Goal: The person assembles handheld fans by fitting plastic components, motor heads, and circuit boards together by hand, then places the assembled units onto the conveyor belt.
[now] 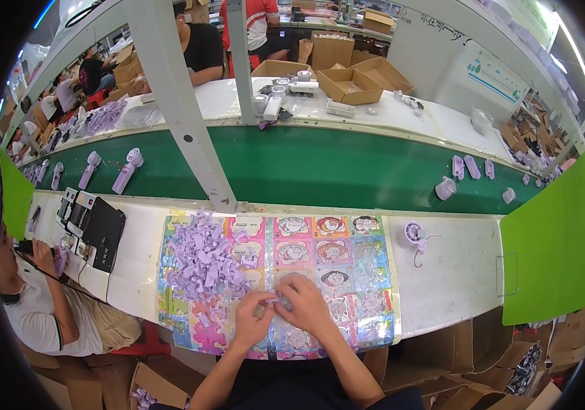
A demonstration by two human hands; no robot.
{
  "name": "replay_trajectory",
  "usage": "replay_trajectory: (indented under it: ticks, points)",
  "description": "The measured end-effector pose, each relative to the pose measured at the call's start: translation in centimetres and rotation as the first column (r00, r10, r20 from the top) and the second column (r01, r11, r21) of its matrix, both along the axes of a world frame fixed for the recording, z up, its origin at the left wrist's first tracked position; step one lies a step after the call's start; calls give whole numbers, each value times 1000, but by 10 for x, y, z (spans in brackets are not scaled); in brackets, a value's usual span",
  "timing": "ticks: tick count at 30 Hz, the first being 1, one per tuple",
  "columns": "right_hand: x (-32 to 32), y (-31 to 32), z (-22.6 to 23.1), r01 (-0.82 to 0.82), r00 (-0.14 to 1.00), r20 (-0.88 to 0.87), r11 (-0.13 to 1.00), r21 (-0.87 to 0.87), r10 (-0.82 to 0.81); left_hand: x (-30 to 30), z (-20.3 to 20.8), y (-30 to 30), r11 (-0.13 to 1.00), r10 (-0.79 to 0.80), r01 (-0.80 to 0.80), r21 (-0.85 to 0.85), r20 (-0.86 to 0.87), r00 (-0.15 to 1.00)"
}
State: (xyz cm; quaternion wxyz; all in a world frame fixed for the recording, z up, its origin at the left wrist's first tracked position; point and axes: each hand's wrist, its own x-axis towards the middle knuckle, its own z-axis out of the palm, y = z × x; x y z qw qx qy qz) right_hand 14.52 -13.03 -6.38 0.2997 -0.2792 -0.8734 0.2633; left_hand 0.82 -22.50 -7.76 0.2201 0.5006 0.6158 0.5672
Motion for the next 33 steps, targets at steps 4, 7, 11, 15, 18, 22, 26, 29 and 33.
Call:
replay_trajectory:
  ticks: [4, 7, 11, 15, 18, 22, 26, 29, 33]
  points:
    - [0, 0, 2, -5, 1000, 23, 1000, -5, 5, 0, -4, 1, 1000, 0, 0, 17, -42, 999]
    - [1, 3, -1, -28, 1000, 12, 1000, -12, 28, 3, -8, 0, 999, 52, -52, -12, 22, 998]
    - [3, 12, -4, -72, 997, -17, 997, -41, 71, 6, -4, 1, 998, 66, -66, -20, -21, 998]
    - [1, 46, -6, -54, 998, 13, 977, -205, 58, 8, -3, 4, 998, 70, -69, 8, -38, 997]
    - [-14, 102, -17, 15, 999, -50, 1000, 18, -14, 7, -5, 1, 997, 40, -44, -59, -70, 997]
    - [-31, 135, -16, 145, 982, -105, 983, -109, -156, 11, -3, 3, 998, 61, -65, -27, -130, 990]
    - [-20, 132, -15, 87, 990, -101, 991, -101, -97, 10, -4, 7, 999, 35, -33, 13, -312, 949]
    - [-14, 142, -18, 27, 987, -149, 986, -166, -52, 19, 6, 16, 1000, 3, -10, -10, -521, 853]
    - [-17, 140, -15, 0, 970, -236, 968, -253, -62, 39, 10, 43, 998, 55, -48, 29, -310, 949]
